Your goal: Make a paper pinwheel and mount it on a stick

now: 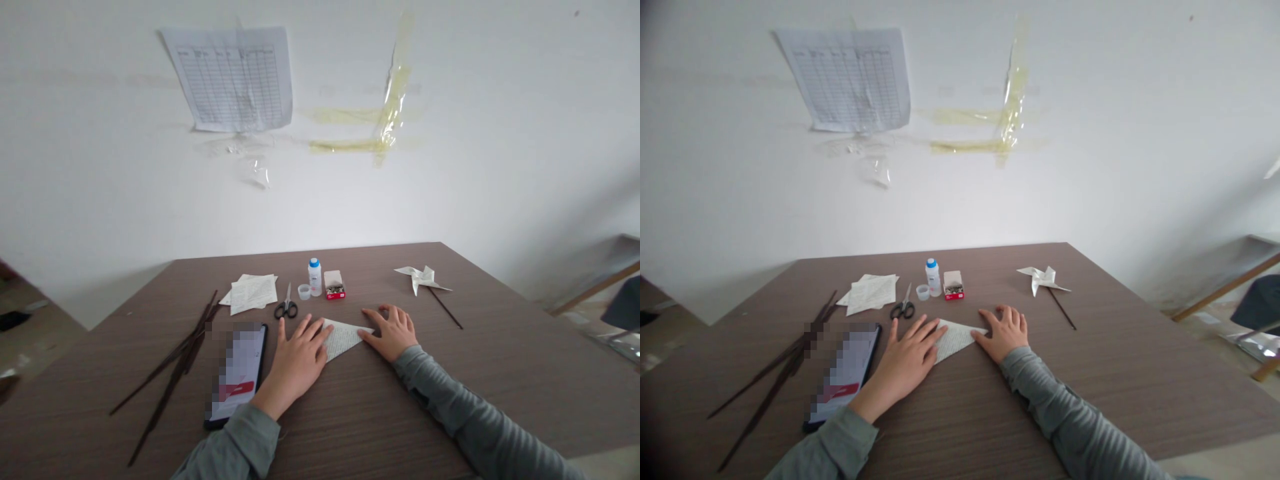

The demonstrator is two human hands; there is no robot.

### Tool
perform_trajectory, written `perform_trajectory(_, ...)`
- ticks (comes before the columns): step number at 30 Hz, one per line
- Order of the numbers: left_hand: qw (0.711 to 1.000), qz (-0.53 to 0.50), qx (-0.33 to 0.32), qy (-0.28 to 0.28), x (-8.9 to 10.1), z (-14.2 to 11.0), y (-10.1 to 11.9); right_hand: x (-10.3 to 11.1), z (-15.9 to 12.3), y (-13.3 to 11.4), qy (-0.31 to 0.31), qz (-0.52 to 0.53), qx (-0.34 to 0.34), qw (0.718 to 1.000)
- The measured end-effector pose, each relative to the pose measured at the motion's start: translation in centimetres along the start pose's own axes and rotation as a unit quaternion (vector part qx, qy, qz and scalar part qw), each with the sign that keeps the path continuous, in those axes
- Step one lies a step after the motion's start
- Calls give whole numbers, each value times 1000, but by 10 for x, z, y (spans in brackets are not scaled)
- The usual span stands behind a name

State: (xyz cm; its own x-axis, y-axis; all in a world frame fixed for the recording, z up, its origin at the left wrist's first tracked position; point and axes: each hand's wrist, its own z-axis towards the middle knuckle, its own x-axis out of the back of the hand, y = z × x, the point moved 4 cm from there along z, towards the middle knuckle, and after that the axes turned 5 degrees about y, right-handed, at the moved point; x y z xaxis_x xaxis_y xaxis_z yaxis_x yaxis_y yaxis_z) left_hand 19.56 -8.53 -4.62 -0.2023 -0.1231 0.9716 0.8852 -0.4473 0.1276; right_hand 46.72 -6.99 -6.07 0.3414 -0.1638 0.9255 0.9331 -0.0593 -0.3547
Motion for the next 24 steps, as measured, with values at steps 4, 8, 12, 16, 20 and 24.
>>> perform_trajectory(4,1000,-1,3,0,-1,0,0,-1,2,4,-5,10,-5,1000)
perform_trajectory(8,1000,-1,5,2,0,-2,1,-2,4,9,-6,17,-12,1000)
perform_trajectory(12,1000,1,2,6,2,-2,2,-3,6,12,-3,20,-14,1000)
perform_trajectory(16,1000,1,0,5,3,-1,4,-3,7,13,6,17,-9,1000)
perform_trajectory(20,1000,-1,-1,6,3,0,6,-3,7,15,11,12,-10,1000)
perform_trajectory(24,1000,-6,-5,6,2,0,6,-1,7,18,6,18,-11,1000)
